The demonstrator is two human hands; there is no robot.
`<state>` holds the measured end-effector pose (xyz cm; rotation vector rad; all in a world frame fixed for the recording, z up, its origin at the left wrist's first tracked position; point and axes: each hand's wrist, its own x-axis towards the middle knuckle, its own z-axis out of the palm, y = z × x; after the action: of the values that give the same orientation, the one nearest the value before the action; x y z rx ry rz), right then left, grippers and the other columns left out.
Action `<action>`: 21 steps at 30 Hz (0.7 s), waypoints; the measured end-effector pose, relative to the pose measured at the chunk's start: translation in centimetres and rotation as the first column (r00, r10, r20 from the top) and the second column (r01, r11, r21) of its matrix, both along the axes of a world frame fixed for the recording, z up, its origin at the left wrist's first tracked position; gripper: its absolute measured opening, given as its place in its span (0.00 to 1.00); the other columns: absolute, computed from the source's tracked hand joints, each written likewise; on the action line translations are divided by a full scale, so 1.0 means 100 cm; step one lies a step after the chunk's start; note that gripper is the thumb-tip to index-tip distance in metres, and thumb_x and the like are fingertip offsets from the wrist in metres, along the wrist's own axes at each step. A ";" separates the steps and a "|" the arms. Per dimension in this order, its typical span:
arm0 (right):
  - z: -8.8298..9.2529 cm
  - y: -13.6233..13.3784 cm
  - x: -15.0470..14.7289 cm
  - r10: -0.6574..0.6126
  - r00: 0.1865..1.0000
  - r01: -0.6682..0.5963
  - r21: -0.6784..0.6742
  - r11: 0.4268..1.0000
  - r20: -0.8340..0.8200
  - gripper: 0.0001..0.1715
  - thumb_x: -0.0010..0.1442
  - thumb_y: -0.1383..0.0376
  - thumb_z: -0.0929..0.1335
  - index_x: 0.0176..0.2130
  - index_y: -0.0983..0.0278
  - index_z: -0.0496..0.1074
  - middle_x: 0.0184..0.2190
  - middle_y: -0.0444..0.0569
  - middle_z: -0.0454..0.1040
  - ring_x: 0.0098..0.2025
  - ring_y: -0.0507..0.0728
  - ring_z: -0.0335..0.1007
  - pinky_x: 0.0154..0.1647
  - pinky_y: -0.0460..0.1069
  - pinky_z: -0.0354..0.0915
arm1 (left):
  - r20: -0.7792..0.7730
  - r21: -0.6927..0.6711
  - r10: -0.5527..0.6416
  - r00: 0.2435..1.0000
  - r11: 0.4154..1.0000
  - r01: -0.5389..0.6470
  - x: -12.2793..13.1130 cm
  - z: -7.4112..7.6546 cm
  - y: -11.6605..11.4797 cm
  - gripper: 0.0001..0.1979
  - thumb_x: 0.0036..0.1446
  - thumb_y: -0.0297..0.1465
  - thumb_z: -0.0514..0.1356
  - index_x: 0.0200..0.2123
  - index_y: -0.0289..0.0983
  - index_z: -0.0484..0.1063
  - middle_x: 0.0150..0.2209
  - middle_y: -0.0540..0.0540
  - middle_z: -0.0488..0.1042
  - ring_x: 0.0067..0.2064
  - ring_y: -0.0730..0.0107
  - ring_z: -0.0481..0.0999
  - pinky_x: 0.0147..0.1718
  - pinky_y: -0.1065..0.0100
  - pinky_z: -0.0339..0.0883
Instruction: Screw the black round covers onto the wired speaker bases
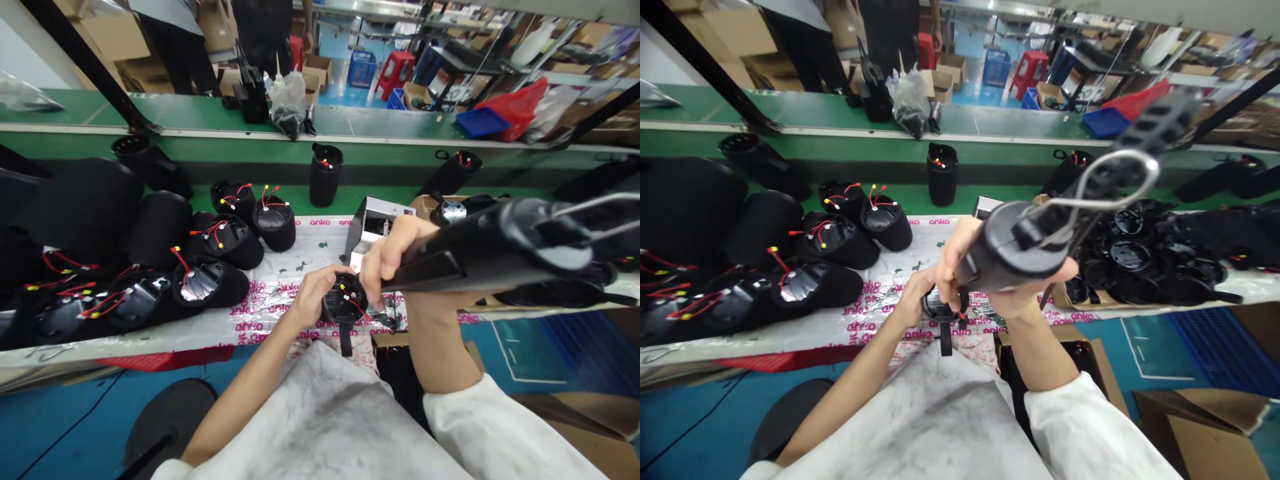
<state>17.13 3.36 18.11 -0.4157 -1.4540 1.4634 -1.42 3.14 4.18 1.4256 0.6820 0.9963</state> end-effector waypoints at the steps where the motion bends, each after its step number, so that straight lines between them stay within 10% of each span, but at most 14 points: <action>1: -0.002 0.000 0.002 -0.057 0.998 0.057 0.004 0.998 0.001 0.53 0.58 0.18 0.63 0.34 0.64 0.76 0.28 0.43 0.82 0.25 0.51 0.79 0.28 0.46 0.72 | -0.006 0.001 0.004 1.000 1.000 -0.004 -0.001 0.001 0.000 0.32 0.78 0.57 0.53 0.45 0.37 0.87 0.47 0.41 0.90 0.52 0.48 0.87 0.58 0.56 0.76; 9: -0.023 0.008 0.017 -0.350 0.935 0.353 -0.078 0.932 0.047 0.45 0.60 0.24 0.71 0.37 0.62 0.80 0.36 0.52 0.86 0.40 0.64 0.88 0.33 0.54 0.80 | -0.018 0.016 0.227 0.974 0.974 -0.226 -0.010 0.001 -0.043 0.30 0.80 0.54 0.55 0.72 0.44 0.73 0.70 0.39 0.78 0.72 0.47 0.76 0.75 0.49 0.64; 16: -0.065 0.003 0.037 -0.575 0.794 0.599 0.089 0.796 -0.199 0.42 0.56 0.24 0.74 0.37 0.59 0.84 0.24 0.48 0.79 0.20 0.58 0.73 0.15 0.50 0.68 | -0.094 0.143 0.349 0.932 0.932 -0.334 0.001 -0.016 -0.074 0.36 0.76 0.53 0.62 0.78 0.43 0.62 0.76 0.35 0.68 0.77 0.44 0.69 0.77 0.47 0.62; 21: -0.079 0.011 0.036 -0.554 0.803 0.581 0.080 0.810 -0.221 0.44 0.63 0.26 0.70 0.38 0.62 0.87 0.21 0.52 0.80 0.13 0.56 0.67 0.08 0.48 0.54 | -0.034 0.191 0.363 0.931 0.917 -0.351 0.010 -0.023 -0.064 0.36 0.76 0.56 0.59 0.75 0.41 0.64 0.73 0.34 0.72 0.74 0.44 0.74 0.75 0.47 0.65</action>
<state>20.70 4.49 10.17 -0.5526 -1.1361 0.8762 -0.42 -3.27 1.84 1.5310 0.9464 1.3264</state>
